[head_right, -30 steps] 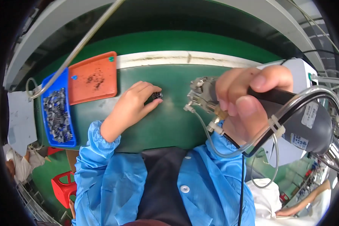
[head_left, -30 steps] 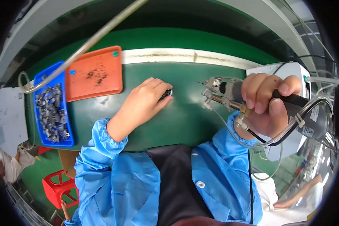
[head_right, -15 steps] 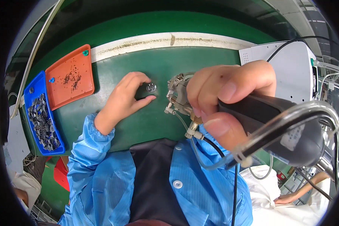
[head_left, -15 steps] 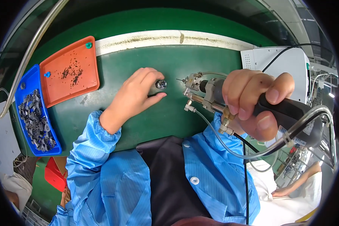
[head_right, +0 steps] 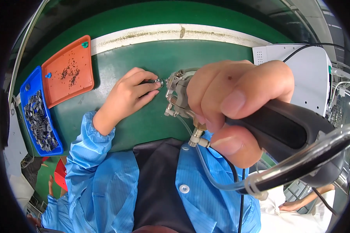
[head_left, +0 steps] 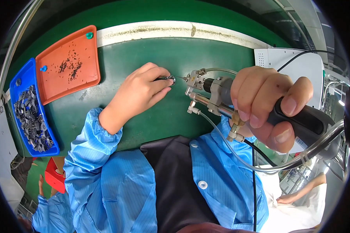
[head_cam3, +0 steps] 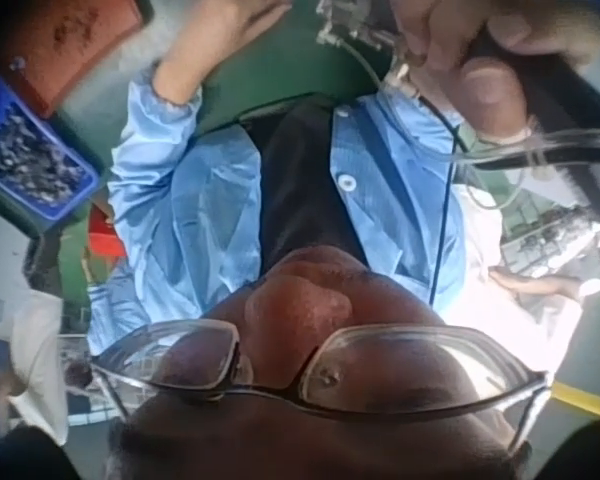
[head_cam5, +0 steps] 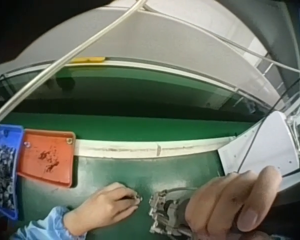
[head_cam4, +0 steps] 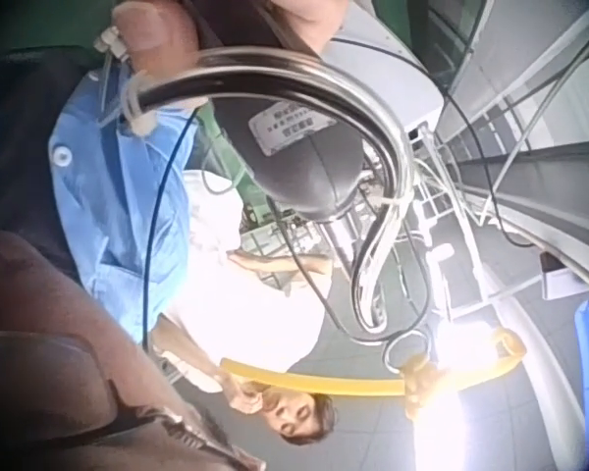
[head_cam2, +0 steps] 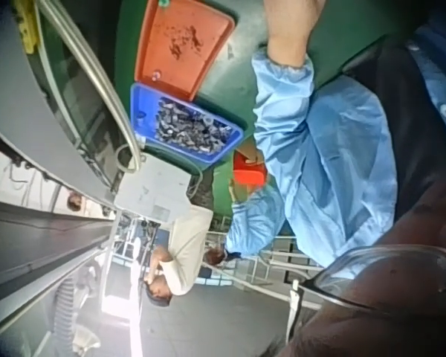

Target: The person fastens screws into a plastic housing component using a pneumatic screwdriver.

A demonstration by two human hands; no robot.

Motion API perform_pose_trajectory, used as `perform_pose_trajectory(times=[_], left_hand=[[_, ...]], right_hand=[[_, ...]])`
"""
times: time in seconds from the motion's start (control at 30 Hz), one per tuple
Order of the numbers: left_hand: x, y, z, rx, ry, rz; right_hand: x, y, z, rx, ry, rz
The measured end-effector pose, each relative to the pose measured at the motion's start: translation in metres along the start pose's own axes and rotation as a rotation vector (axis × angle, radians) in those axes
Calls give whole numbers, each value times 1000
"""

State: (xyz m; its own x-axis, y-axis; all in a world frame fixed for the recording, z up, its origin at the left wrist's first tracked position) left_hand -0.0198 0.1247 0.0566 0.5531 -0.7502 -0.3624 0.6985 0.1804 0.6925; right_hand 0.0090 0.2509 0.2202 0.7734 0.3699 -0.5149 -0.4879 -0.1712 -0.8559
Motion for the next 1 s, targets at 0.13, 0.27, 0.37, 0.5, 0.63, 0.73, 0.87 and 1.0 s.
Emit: perform_pose_trajectory(times=[0.13,0.27,0.37,0.5,0.63,0.73,0.87,1.0], left_hand=[[0,-1,1,13,33,-7],[1,-2,1,42,25,-17],[1,-3,1,45,33,-24],[0,-3,0,49,30,-28],[2,-4,-1,37,22,-22],[2,-5,0,36,19,-24],[0,-4,-1,51,21,-29],[8,-6,3,12,27,2]], right_hand=[[-2,7,-2,-9,19,-41],[-3,8,-5,-29,-16,-40],[-4,9,-6,-23,-8,-39],[-4,11,-6,-16,-25,-49],[-5,12,-8,-21,-50,-35],[-5,13,-8,-28,-50,-21],[-6,11,-9,-8,-67,-26],[-4,16,-13,-35,-83,-19]])
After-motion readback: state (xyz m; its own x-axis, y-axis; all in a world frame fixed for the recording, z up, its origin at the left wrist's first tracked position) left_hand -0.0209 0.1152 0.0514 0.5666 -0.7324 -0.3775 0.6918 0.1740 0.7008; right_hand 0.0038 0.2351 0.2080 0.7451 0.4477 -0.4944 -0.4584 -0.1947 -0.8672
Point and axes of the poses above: each hand's wrist, its own x-axis away from the middle knuckle, its own z-axis out of the back of the hand, y = z × x, the point moved 10 cm from there along -x, towards the middle knuckle, and after that the axes turned 1 degree about -y, right-handed, at the moved point
